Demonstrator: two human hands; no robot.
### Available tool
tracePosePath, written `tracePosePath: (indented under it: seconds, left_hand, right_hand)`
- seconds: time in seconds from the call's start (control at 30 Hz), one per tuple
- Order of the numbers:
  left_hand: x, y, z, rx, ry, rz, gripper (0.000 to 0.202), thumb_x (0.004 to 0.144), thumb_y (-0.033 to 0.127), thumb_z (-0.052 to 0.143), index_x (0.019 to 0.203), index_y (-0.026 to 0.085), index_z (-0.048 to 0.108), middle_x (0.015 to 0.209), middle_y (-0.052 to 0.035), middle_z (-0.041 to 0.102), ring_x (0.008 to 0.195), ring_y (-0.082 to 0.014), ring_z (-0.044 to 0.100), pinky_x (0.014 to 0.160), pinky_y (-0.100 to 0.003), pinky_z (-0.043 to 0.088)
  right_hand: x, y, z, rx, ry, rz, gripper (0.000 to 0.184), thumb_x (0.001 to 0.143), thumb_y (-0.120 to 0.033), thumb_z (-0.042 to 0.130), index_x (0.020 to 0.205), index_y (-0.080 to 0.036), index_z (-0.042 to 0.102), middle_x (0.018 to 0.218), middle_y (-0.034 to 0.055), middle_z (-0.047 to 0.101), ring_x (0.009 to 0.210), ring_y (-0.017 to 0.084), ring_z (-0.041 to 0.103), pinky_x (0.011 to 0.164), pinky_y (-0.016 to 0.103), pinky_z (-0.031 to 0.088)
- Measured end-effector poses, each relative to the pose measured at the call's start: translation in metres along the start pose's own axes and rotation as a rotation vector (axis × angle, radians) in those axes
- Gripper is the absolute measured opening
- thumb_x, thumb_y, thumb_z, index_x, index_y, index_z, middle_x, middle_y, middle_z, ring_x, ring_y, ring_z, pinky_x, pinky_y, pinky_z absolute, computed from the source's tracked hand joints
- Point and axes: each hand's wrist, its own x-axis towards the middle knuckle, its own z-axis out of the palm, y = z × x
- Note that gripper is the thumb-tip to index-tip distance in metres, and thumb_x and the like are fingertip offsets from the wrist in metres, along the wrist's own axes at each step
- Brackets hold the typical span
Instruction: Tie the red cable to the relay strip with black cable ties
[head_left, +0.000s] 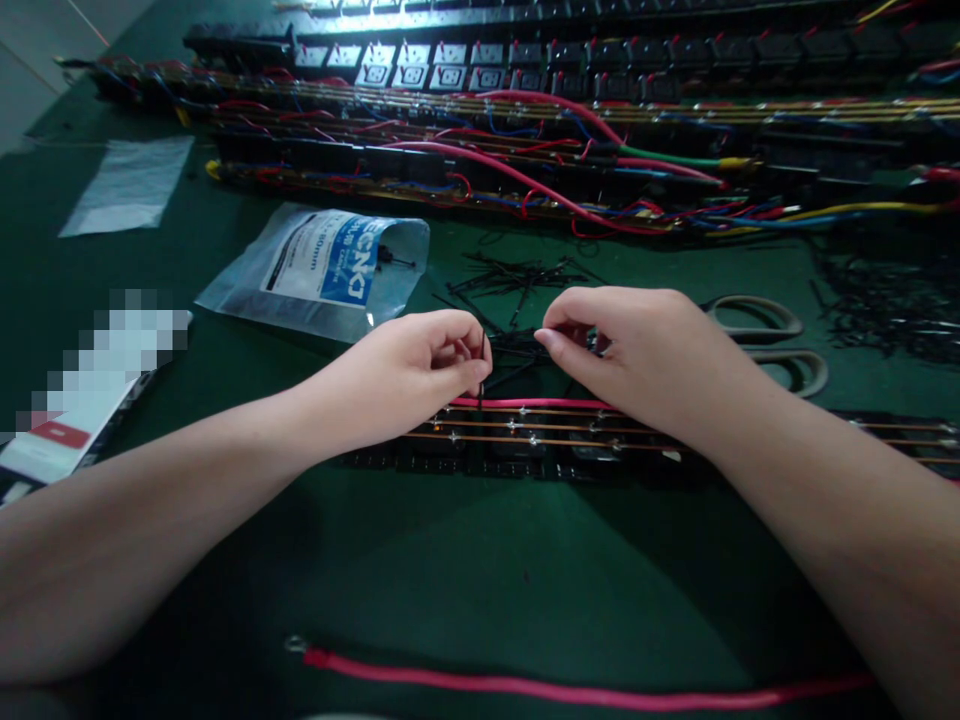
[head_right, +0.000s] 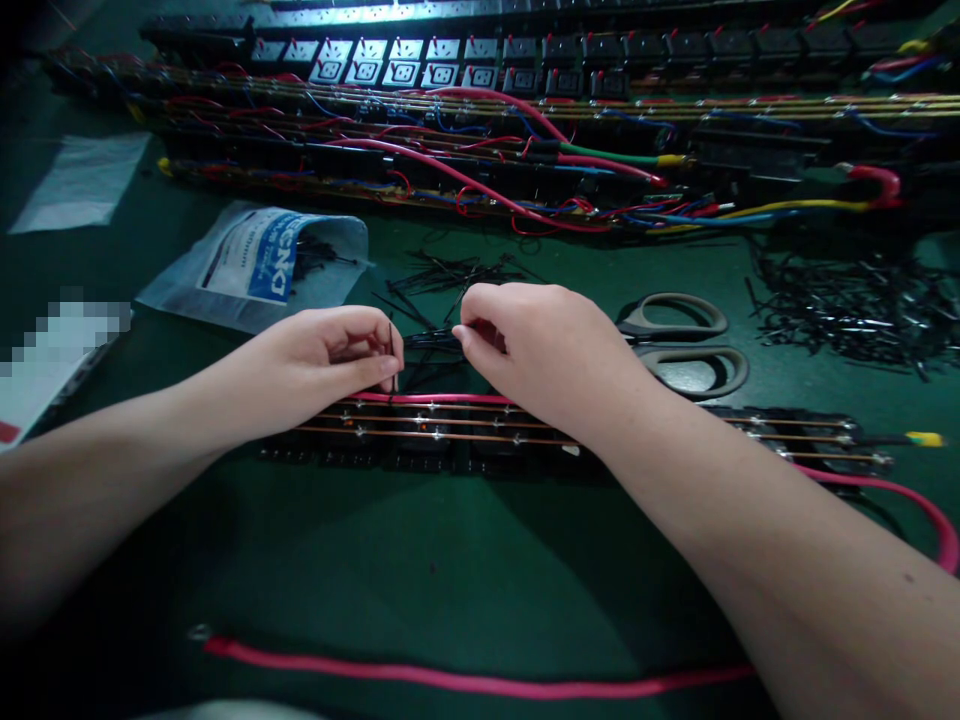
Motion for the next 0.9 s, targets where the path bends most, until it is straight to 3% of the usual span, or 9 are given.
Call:
tracePosePath:
  seconds: [0.4, 0.9]
  left_hand:
    - [-0.0014, 0.0007, -0.0005, -0.029, -0.006, -0.019, 0.008, 0.089, 0.025, 0.056, 0.085, 0.020, 0.060, 0.073, 0.0040, 0.067, 0.068, -0.0108, 0.062, 0.061, -0.022, 0.047]
    - [-0.0019, 0.0054, 0.0003, 0.101, 0.019, 0.023, 0.014, 0.089, 0.030, 0.055, 0.088, 0.019, 0.064, 0.073, 0.0029, 0.059, 0.066, -0.0110, 0.052, 0.058, -0.023, 0.040]
  right_hand:
    - [0.0005, -0.0005, 0.0010, -0.017, -0.015, 0.005, 0.014, 0.090, -0.029, 0.054, 0.084, -0.022, 0.065, 0.076, 0.0021, 0.067, 0.068, 0.019, 0.059, 0.058, 0.030, 0.035]
    - [-0.0026, -0.0018, 0.0030, -0.160, 0.019, -0.099, 0.020, 0.093, -0.031, 0.048, 0.087, -0.021, 0.064, 0.081, 0.0065, 0.070, 0.074, 0.023, 0.062, 0.059, 0.032, 0.033]
